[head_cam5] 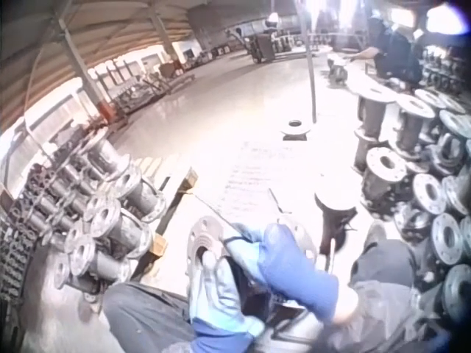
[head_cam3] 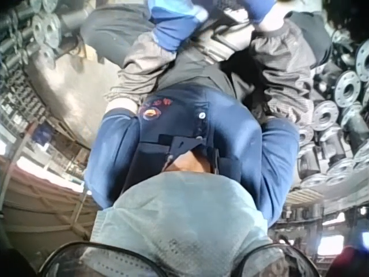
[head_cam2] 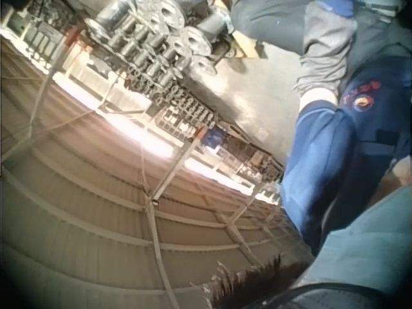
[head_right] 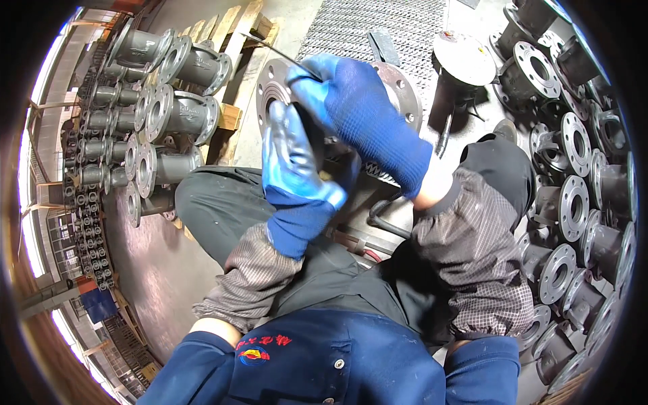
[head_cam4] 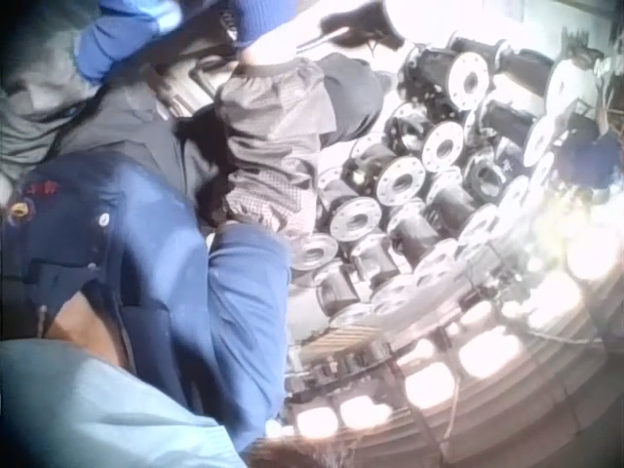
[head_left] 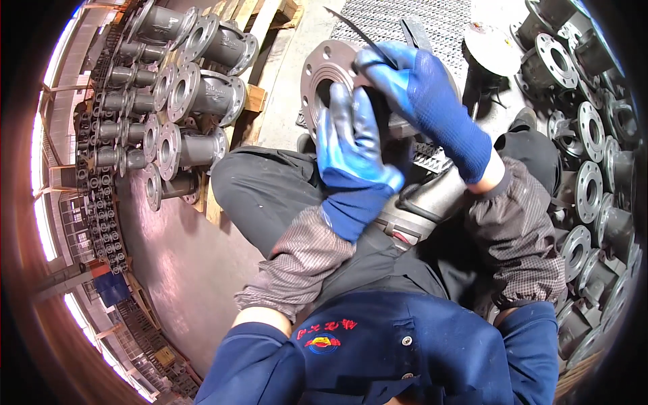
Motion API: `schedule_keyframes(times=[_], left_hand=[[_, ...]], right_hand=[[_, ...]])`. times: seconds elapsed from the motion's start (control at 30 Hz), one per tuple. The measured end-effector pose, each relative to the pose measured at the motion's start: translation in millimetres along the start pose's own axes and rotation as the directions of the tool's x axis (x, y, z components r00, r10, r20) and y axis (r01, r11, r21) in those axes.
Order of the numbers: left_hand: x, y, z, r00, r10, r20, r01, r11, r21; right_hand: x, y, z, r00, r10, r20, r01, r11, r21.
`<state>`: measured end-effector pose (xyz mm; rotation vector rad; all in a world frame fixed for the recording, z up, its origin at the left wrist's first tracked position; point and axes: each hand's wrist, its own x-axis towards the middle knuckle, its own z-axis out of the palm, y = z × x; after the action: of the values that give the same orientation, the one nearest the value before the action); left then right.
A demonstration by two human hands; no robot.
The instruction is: The person uses a small tool to scrape the inner surfaces and flange holes of several metal pipe components while sitting on a fabrication floor, rotating the pieces to reach different areas before setting them aside on a pallet.
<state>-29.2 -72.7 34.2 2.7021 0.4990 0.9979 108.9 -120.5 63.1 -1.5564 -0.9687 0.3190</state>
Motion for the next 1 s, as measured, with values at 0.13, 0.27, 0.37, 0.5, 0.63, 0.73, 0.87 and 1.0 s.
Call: schedule_keyframes(times=[0.13, 0.27, 0.37, 0.5, 0.63, 0.73, 0.87, 1.0], left_hand=[[24, -29, -4, 0.985, 0.162, -0.055, -0.159, 0.985, 0.068], [37, -46, 12, 0.985, -0.167, 0.043, 0.173, 0.962, -0.212], [37, -73, 6, 0.989, -0.144, -0.026, 0.137, 0.973, -0.183], [32, -73, 4, 0.939, -0.315, 0.139, 0.344, 0.882, -0.323], [34, -59, -8, 0.896, -0.399, 0.196, 0.441, 0.741, -0.506], [29, -67, -10, 0.963, -0.239, 0.124, 0.268, 0.89, -0.369], [32, -57, -22, 0.902, -0.397, 0.173, 0.43, 0.784, -0.448], [37, -61, -31, 0.942, -0.315, 0.118, 0.336, 0.881, -0.334]], right_hand=[[14, 7, -48, 0.998, 0.007, -0.058, 0.001, 0.991, 0.137], [9, 51, -90, 0.719, 0.45, -0.529, -0.384, 0.892, 0.238], [-20, 144, -68, 0.873, 0.24, -0.424, -0.411, 0.831, -0.375], [-59, 149, -24, 0.94, 0.222, -0.259, -0.312, 0.866, -0.391], [-68, 141, -18, 0.942, 0.298, -0.152, -0.317, 0.94, -0.122], [-70, 129, -14, 0.937, 0.325, -0.127, -0.332, 0.942, -0.041], [-77, 122, -22, 0.973, 0.229, 0.034, -0.207, 0.926, -0.315], [-80, 119, -18, 0.847, 0.527, -0.071, -0.53, 0.847, -0.031]])
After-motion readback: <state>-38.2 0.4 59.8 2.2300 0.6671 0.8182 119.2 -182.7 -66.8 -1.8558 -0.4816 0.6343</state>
